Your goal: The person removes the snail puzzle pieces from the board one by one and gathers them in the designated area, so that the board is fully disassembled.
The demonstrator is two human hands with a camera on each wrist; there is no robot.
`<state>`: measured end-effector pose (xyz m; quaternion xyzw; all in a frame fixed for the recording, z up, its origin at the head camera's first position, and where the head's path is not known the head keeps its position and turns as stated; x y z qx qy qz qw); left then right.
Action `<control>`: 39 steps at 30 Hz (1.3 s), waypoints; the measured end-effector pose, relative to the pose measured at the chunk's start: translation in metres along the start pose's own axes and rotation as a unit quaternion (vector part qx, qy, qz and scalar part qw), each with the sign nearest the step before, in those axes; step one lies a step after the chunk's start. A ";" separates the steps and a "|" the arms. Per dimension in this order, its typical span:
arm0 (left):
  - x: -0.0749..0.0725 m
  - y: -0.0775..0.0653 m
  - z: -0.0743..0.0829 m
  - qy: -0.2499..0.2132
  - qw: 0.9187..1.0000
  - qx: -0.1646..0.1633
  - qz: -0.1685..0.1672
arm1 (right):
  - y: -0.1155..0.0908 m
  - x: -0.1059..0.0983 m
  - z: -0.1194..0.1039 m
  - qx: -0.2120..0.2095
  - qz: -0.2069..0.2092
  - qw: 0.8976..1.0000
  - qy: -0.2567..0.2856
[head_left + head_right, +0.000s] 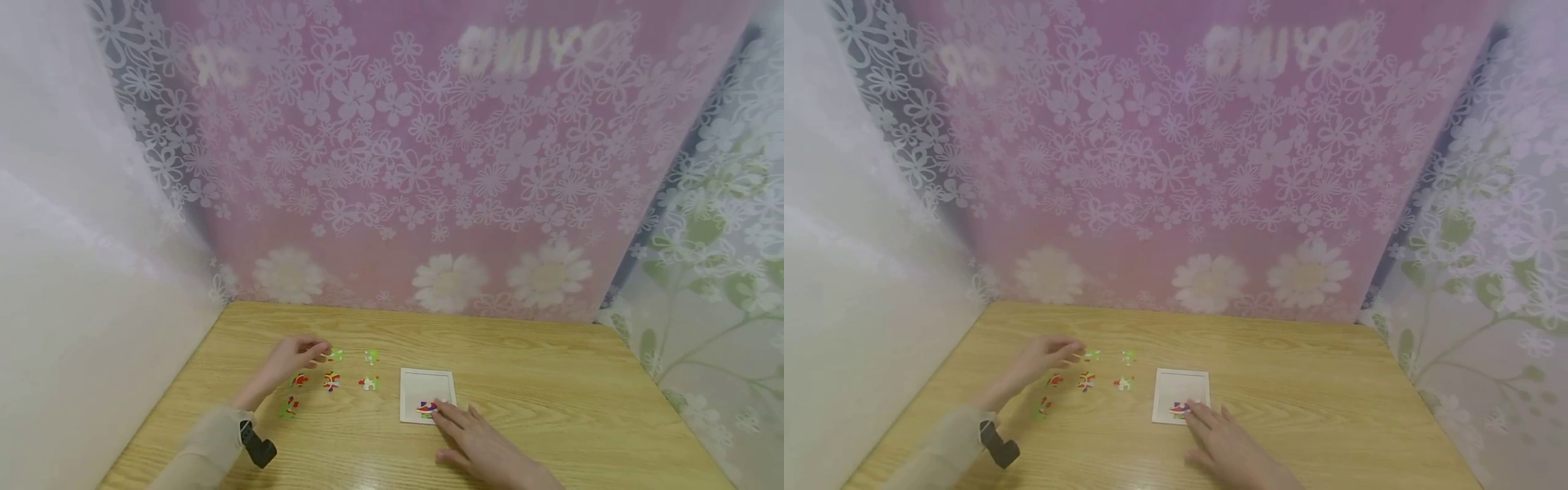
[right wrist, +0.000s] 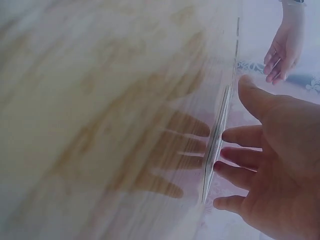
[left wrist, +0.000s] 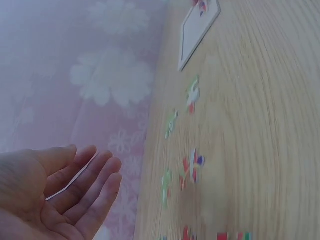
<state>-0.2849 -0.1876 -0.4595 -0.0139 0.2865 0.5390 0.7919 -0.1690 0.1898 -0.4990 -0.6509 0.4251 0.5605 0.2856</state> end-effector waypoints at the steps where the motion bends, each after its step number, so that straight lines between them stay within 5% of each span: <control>1: 0.005 0.003 0.002 -0.002 1.000 0.006 -0.005 | 0.000 0.000 0.000 -0.002 0.007 1.000 -0.004; 8: 0.036 0.023 0.012 -0.020 0.998 0.045 -0.040 | -0.002 -0.003 0.004 -0.014 0.051 0.998 -0.042; 22: 0.091 0.044 0.025 -0.014 0.992 0.084 -0.088 | -0.005 -0.001 0.015 -0.003 0.041 0.999 -0.034; 33: 0.128 0.046 0.030 -0.042 0.991 0.065 -0.110 | -0.006 0.001 0.015 0.004 0.039 0.998 -0.055; 39: 0.143 0.048 0.031 -0.010 0.990 0.065 -0.126 | -0.006 0.002 0.015 0.003 0.046 0.997 -0.065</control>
Point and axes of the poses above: each hand's wrist, its own y-axis towards the middle knuckle, its own x-axis out of the palm, z = x × y, the point moved 2 cm from there along y, towards the middle knuckle, and after that the axes turned 14 degrees about x, right-handed, at the moved point
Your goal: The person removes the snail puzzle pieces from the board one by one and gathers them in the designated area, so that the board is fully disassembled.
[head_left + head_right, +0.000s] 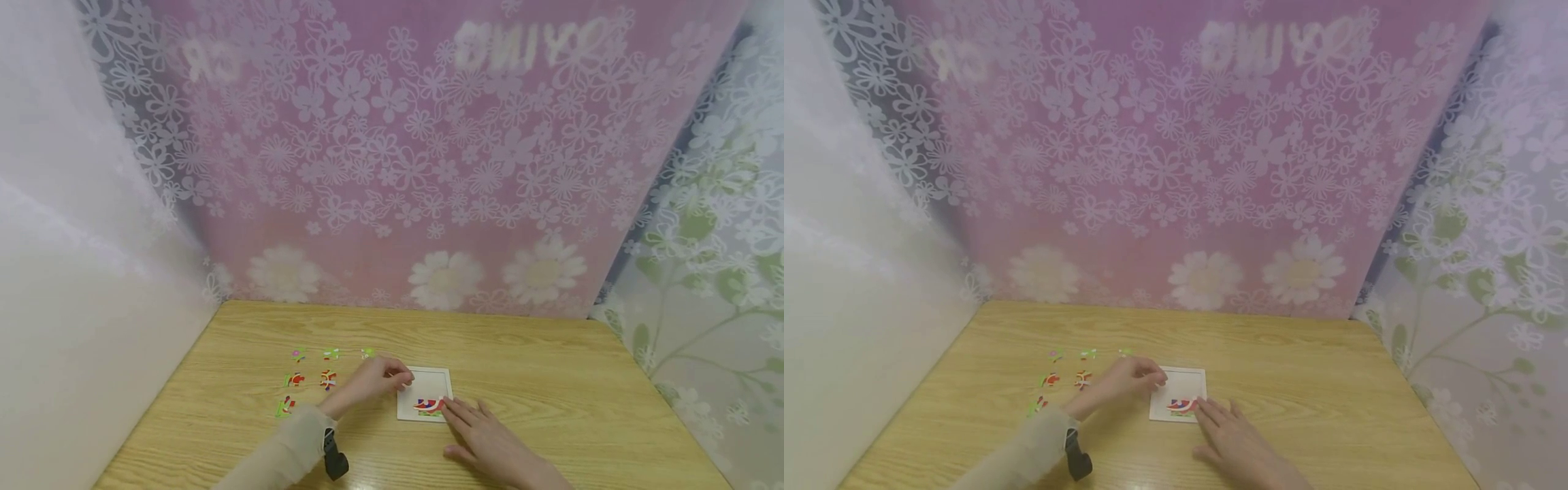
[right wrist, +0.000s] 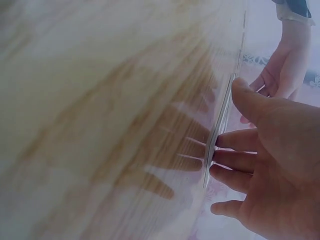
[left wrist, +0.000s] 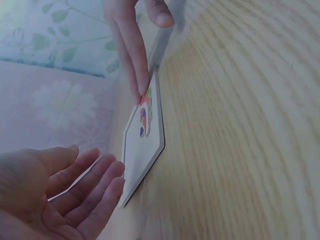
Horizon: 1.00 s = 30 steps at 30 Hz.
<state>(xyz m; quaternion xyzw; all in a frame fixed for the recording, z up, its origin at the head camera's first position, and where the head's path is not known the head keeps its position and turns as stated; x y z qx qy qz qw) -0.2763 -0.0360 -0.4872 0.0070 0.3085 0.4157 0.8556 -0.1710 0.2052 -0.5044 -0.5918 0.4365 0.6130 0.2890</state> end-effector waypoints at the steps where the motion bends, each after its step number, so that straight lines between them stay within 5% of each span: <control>1: 0.002 0.001 -0.001 0.007 1.000 0.001 -0.002 | 0.000 0.000 0.000 -0.001 0.002 1.000 -0.001; 30: 0.027 0.015 0.001 0.070 0.995 -0.032 -0.064 | 0.001 -0.007 -0.006 -0.002 -0.004 1.000 0.001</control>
Point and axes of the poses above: each hand's wrist, its own y-axis towards the middle knuckle, its own x-axis out of the palm, z = x × y, the point moved 2 cm from there along y, towards the middle knuckle, and after that the axes turned 14 degrees about x, right-handed, at the moved point
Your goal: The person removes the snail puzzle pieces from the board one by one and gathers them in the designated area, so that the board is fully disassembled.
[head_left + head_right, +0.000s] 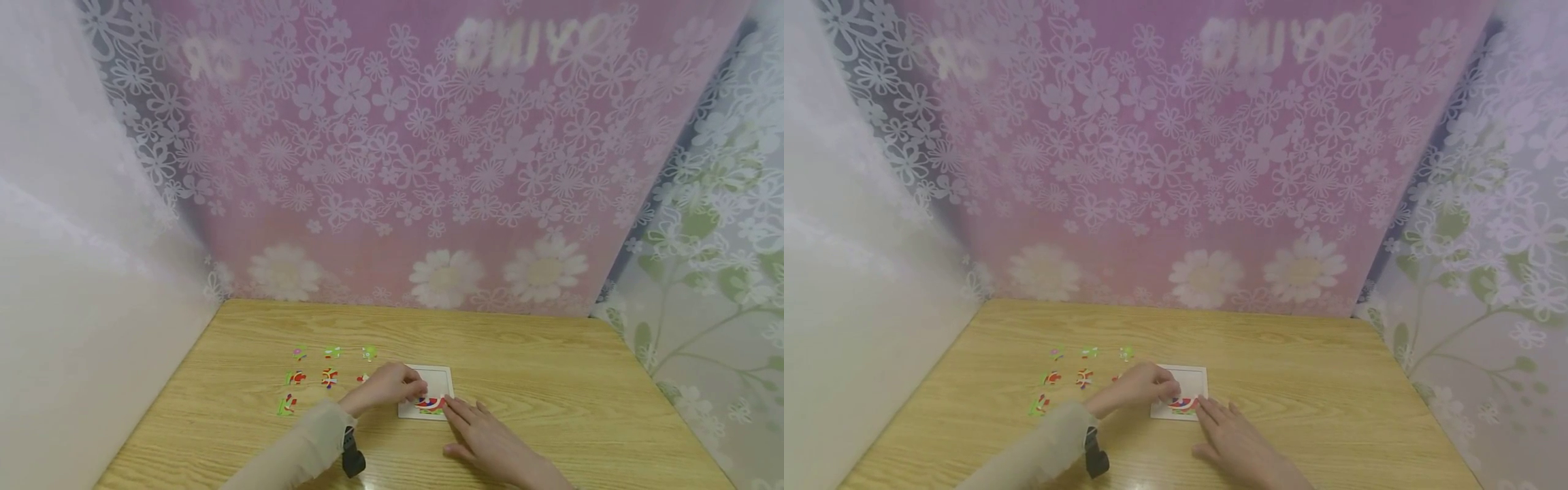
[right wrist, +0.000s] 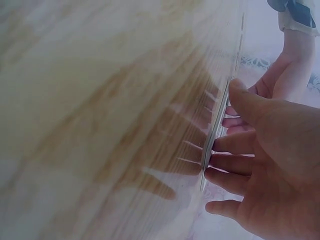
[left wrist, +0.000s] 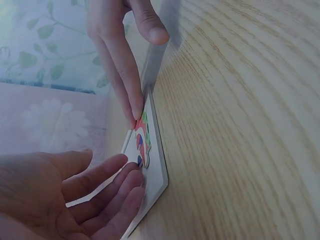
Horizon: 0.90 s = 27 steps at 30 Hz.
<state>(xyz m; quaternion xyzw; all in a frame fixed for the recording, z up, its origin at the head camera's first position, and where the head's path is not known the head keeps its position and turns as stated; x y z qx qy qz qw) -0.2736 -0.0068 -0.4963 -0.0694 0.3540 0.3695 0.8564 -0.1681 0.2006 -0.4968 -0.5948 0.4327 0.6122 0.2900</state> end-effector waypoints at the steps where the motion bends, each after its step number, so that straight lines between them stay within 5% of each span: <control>1: 0.000 0.000 0.001 0.002 1.000 -0.001 0.000 | 0.000 0.000 0.000 0.002 -0.002 1.000 0.000; 14: 0.001 0.004 0.010 0.058 0.998 0.008 -0.021 | 0.002 -0.001 -0.002 0.004 -0.010 1.000 -0.010; 27: 0.003 0.003 0.007 0.032 0.999 0.037 -0.016 | 0.002 -0.003 -0.002 0.012 -0.028 1.000 0.003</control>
Point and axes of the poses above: each hand's wrist, its own y-axis towards the middle knuckle, its own x-axis out of the palm, z = x × y, the point moved 2 cm from there along y, towards the middle knuckle, and after that the axes turned 14 degrees about x, right-handed, at the moved point
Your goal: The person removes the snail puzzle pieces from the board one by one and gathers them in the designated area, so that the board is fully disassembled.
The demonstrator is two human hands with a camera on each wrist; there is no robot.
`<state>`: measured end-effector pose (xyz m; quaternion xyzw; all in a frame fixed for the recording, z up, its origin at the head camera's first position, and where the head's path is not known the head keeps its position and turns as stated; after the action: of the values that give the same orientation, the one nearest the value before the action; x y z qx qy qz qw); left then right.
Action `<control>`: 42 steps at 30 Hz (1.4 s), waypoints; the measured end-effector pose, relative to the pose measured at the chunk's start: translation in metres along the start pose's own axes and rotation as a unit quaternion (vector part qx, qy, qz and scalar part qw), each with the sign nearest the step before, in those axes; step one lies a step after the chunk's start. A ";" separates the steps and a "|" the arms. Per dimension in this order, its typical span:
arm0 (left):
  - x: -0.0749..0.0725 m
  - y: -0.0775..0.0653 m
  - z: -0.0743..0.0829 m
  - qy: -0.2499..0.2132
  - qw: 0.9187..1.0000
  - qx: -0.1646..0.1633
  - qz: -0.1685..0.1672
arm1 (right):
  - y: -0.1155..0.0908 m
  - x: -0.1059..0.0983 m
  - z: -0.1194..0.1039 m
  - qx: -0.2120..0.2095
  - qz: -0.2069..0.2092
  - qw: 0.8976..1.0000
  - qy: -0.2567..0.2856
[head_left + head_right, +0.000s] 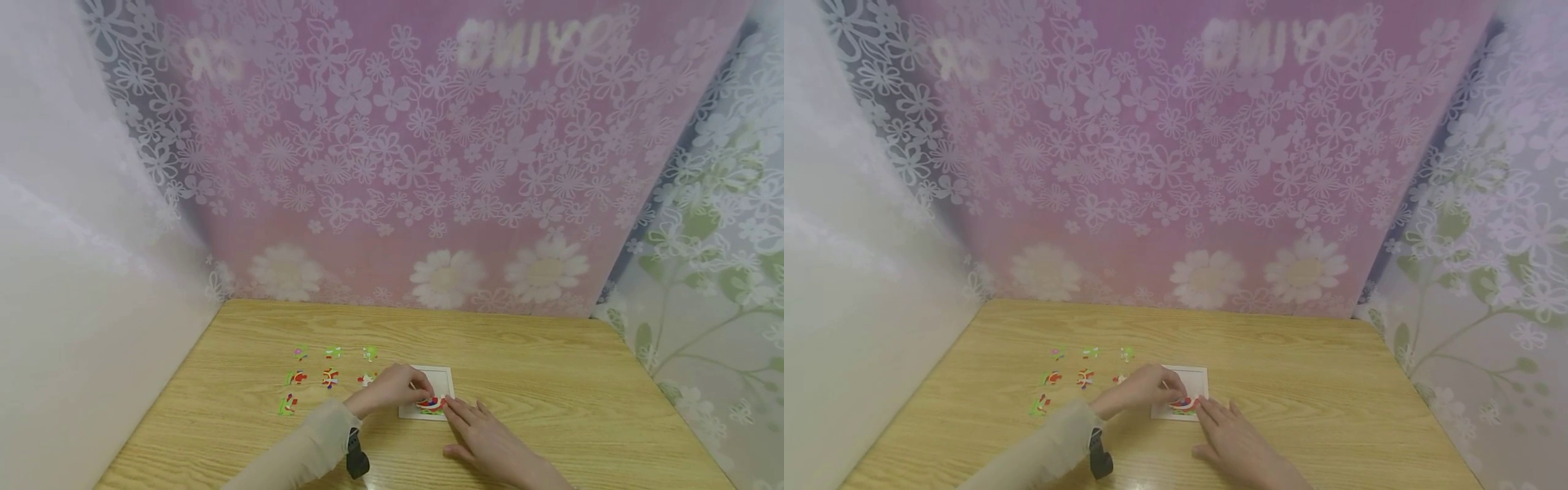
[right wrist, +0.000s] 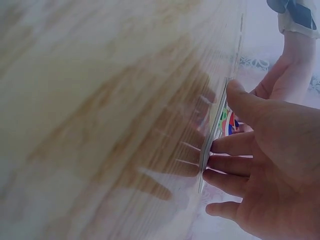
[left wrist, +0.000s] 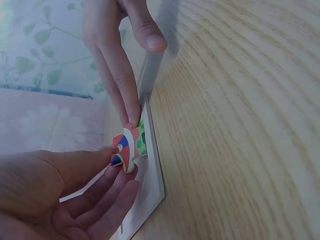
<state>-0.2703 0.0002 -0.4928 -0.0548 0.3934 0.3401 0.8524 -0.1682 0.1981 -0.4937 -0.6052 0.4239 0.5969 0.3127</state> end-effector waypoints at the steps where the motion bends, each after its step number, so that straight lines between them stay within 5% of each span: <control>1: 0.000 0.000 -0.001 -0.002 1.000 0.001 0.002 | 0.000 0.000 0.000 0.000 0.001 1.000 0.000; 20: -0.011 -0.003 -0.010 -0.077 0.996 -0.018 0.045 | 0.000 0.003 0.002 0.011 -0.014 1.000 0.005; 42: -0.044 -0.035 -0.024 -0.059 0.995 -0.021 0.074 | 0.001 0.002 0.001 0.024 -0.038 0.999 0.013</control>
<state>-0.2836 -0.0582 -0.4841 -0.0230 0.3385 0.4133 0.8451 -0.1693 0.1983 -0.4957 -0.6213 0.4186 0.5662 0.3438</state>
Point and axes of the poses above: each hand's wrist, its own y-axis towards the middle knuckle, its own x-axis out of the palm, z = x × y, the point moved 2 cm from there along y, towards the middle knuckle, and after that the axes turned 14 degrees about x, right-handed, at the moved point
